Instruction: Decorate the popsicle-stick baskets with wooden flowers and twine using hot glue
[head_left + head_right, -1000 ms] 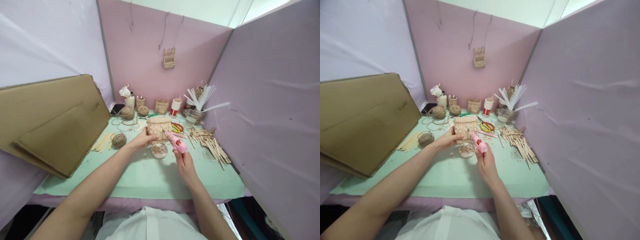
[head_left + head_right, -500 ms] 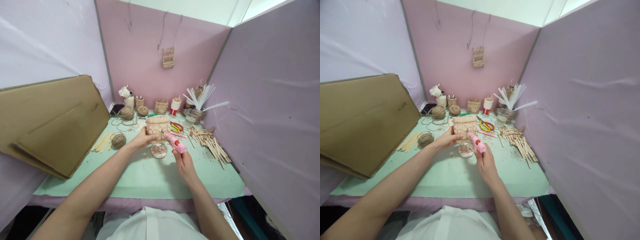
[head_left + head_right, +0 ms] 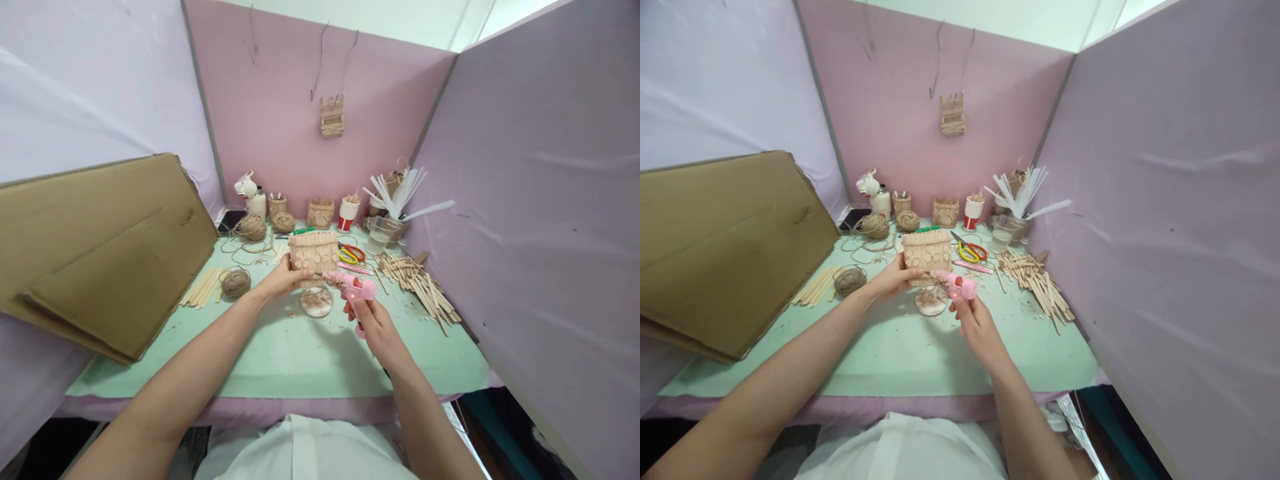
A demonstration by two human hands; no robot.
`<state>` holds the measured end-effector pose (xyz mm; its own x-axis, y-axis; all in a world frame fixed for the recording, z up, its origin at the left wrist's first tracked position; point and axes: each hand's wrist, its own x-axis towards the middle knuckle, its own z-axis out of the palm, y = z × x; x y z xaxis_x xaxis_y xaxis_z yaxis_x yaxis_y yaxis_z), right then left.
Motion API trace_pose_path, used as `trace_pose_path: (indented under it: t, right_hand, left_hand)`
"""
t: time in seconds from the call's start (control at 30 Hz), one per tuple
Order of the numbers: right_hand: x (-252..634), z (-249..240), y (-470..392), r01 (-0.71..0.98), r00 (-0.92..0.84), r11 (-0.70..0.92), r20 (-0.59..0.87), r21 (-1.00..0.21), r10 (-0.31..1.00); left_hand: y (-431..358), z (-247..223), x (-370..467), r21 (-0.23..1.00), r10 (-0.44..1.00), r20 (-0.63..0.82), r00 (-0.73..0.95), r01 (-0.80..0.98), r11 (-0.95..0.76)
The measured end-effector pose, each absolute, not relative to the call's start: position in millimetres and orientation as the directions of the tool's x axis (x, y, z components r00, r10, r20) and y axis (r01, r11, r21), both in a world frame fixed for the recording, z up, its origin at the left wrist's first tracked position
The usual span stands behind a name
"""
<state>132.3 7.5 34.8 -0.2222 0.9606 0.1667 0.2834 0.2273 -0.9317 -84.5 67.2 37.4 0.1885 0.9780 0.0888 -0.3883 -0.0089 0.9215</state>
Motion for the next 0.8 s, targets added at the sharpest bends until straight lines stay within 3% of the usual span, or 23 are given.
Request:
trace_pose_path:
  t: [0.1,0.2,0.27,0.33,0.43,0.5,0.57,0.63,0.7,0.8]
  right_hand:
    - [142.8,42.8,4.5,0.253,-0.155,0.235,0.2,-0.939,0.967]
    - [160.3,49.0,8.8,0.398,-0.089,0.358,0.353,-0.844,0.931]
    - [174.4,48.3,16.7,0.599,-0.106,0.407,0.435,-0.69,0.894]
    - [188.4,42.0,26.6,0.806,-0.157,0.362,0.421,-0.469,0.894]
    - [205.3,25.6,40.1,0.967,-0.158,0.2,0.246,-0.158,0.956]
    - [212.3,16.5,45.1,0.99,-0.116,0.125,0.138,-0.062,0.984]
    - [214.1,14.0,45.6,0.995,-0.097,0.101,0.117,-0.026,0.988]
    - [208.1,19.9,42.1,0.988,-0.138,0.149,0.217,-0.031,0.966]
    - [192.1,31.5,36.3,0.952,-0.243,0.297,0.41,-0.072,0.879]
    - [152.4,47.7,30.6,0.774,-0.412,0.625,0.671,-0.098,0.616]
  left_hand:
    - [69.2,36.1,-90.8,0.896,0.963,0.055,0.264,-0.439,0.07]
    - [71.3,33.9,-97.5,0.884,0.965,-0.04,0.259,-0.44,0.155]
    - [72.3,32.5,-100.1,0.871,0.969,-0.072,0.236,-0.458,0.176]
    - [73.1,31.6,-101.1,0.852,0.971,-0.078,0.224,-0.492,0.182]
    - [73.9,31.6,-101.2,0.82,0.976,-0.087,0.2,-0.542,0.185]
    - [74.0,32.5,-101.1,0.805,0.979,-0.105,0.175,-0.563,0.187]
    - [73.6,33.8,-100.7,0.797,0.98,-0.119,0.161,-0.573,0.191]
    - [72.9,35.3,-99.5,0.794,0.98,-0.121,0.159,-0.577,0.191]
    - [71.9,36.3,-97.4,0.792,0.979,-0.116,0.166,-0.579,0.192]
    - [70.7,36.1,-93.9,0.789,0.975,-0.099,0.199,-0.581,0.198]
